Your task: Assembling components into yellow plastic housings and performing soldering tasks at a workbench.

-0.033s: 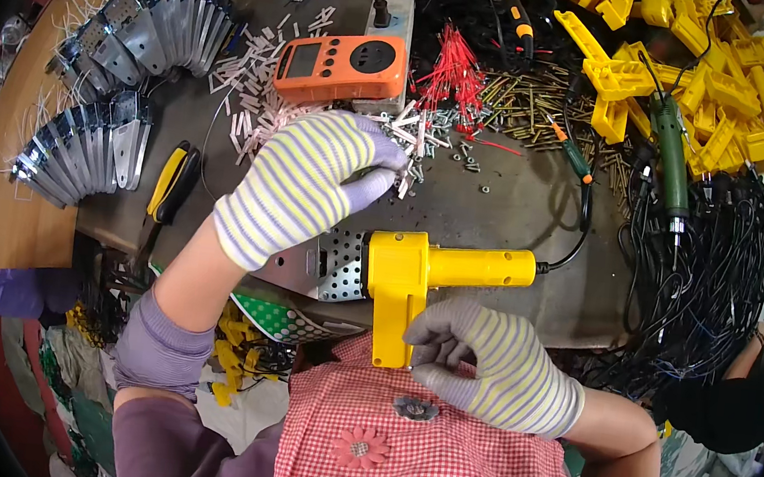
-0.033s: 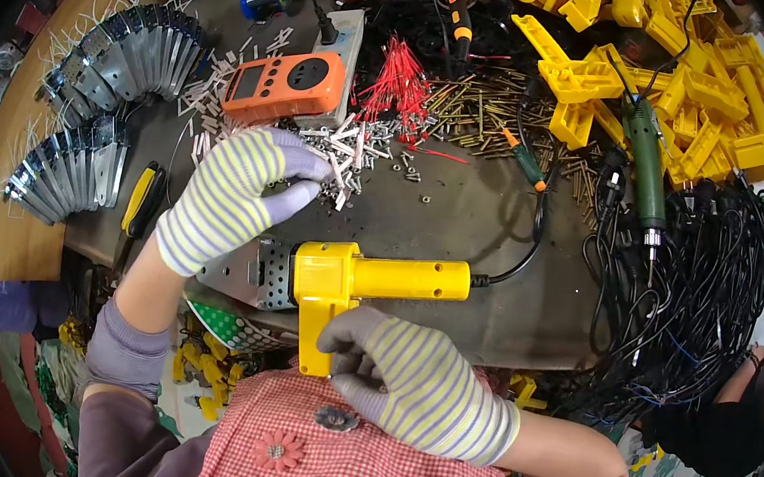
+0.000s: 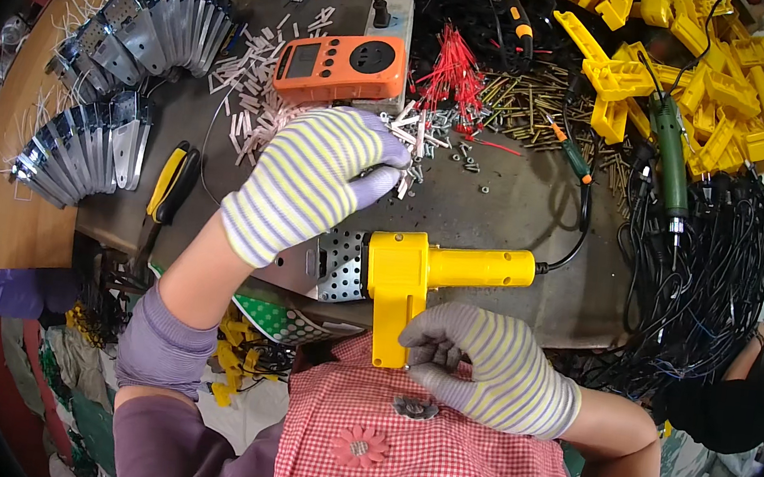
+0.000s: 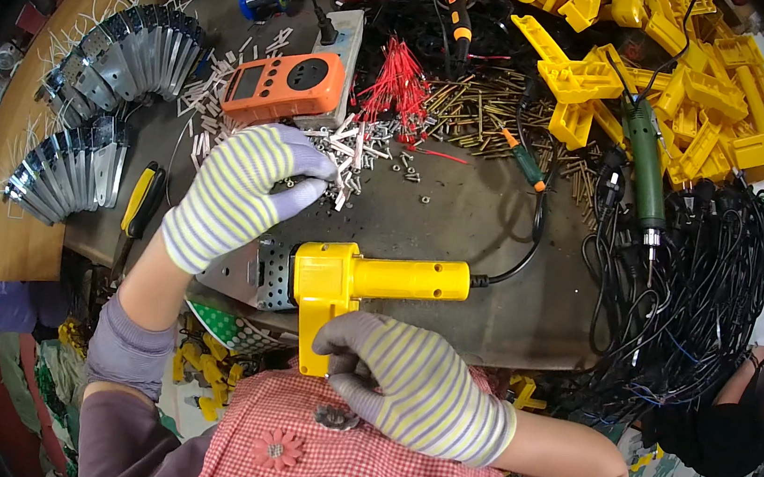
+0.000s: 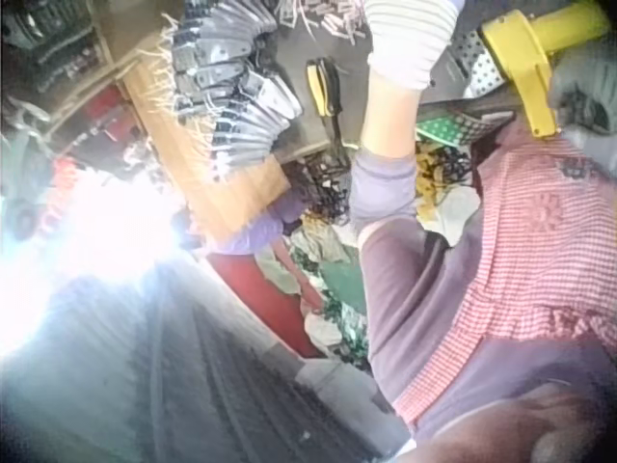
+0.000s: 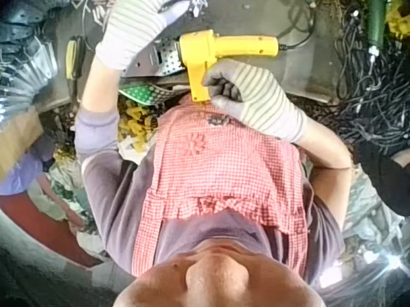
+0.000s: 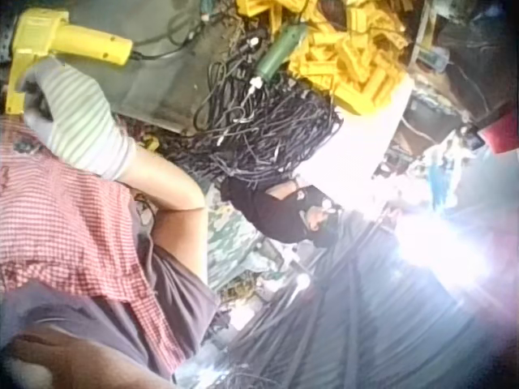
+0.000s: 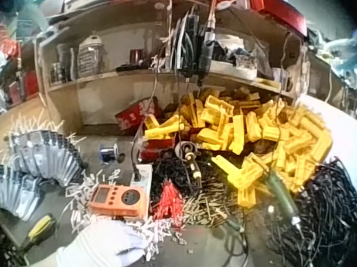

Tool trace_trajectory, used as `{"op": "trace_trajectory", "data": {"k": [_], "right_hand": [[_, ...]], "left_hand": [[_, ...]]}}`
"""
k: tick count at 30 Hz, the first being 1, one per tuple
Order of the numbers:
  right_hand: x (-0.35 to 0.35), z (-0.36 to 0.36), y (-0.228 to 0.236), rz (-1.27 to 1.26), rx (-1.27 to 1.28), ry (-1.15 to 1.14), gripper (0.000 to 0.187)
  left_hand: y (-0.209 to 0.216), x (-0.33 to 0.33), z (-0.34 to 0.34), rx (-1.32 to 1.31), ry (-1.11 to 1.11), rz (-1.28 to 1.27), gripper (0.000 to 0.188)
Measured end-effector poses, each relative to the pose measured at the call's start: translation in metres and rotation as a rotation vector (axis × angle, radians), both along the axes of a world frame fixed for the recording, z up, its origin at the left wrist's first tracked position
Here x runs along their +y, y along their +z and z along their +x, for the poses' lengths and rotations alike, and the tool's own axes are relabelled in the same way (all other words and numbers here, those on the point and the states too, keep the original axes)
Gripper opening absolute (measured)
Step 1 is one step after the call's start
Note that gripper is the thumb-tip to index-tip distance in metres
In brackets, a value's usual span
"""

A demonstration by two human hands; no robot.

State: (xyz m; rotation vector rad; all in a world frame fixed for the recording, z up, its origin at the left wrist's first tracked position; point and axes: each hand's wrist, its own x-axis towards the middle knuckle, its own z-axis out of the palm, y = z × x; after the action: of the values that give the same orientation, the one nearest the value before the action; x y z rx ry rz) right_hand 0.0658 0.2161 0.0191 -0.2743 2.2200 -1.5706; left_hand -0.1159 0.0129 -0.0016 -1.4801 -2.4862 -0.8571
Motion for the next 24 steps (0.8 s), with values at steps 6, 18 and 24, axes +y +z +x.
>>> {"op": "trace_trajectory", "data": {"k": [6, 18, 24], "right_hand": [[0.014, -0.009, 0.006, 0.111, 0.502, 0.078, 0.022], [0.066, -0.021, -0.038, 0.406, 0.925, -0.193, 0.018], [0.074, -0.024, -0.042, 0.496, 1.015, -0.110, 0.024]], "left_hand": [[-0.010, 0.044, 0.000, 0.388, 0.050, -0.529, 0.010], [-0.009, 0.047, -0.005, 0.325, 0.004, -0.277, 0.008], [0.001, 0.006, 0.026, -0.031, 0.140, 0.268, 0.024]]}}
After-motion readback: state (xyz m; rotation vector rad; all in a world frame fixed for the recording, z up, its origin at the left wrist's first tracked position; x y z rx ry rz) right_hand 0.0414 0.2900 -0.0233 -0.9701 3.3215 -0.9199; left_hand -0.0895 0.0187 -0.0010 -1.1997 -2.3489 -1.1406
